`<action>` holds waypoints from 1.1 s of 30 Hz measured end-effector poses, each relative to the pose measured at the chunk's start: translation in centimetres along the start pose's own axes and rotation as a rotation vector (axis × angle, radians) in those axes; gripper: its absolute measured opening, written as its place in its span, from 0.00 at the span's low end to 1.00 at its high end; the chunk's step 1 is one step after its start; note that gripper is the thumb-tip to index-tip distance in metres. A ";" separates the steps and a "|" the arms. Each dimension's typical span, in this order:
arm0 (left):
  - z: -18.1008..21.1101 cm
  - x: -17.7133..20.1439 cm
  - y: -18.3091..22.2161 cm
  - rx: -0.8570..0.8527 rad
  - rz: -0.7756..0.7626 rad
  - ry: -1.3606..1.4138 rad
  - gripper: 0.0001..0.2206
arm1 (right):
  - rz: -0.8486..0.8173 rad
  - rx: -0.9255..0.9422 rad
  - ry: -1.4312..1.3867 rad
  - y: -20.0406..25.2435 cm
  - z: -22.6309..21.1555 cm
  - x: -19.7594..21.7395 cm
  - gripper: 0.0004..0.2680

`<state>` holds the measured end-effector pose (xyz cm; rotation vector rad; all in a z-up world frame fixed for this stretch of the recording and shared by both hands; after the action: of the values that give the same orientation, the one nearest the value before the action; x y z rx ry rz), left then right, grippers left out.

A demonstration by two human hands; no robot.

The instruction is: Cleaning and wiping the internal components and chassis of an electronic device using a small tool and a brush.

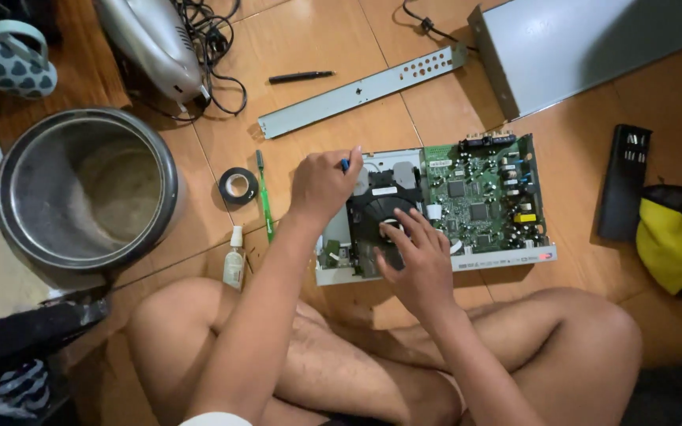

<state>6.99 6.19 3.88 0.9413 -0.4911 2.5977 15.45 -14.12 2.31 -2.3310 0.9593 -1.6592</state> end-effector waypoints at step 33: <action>5.2 -1.7 -1.7 0.002 -0.122 0.278 0.22 | -0.167 -0.079 0.030 -0.3 0.4 -2.2 0.17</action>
<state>11.81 5.15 6.87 0.5772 -0.3455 2.5614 15.46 -12.75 0.48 -2.5078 0.8722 -1.7508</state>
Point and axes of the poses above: each hand's wrist, its own y-axis away from the middle knuckle, its own x-axis out of the back of the hand, z = x × y, the point moved 3 cm from there along -y, towards the middle knuckle, and after that the axes turned 13 degrees about z, right-handed, at the moved point
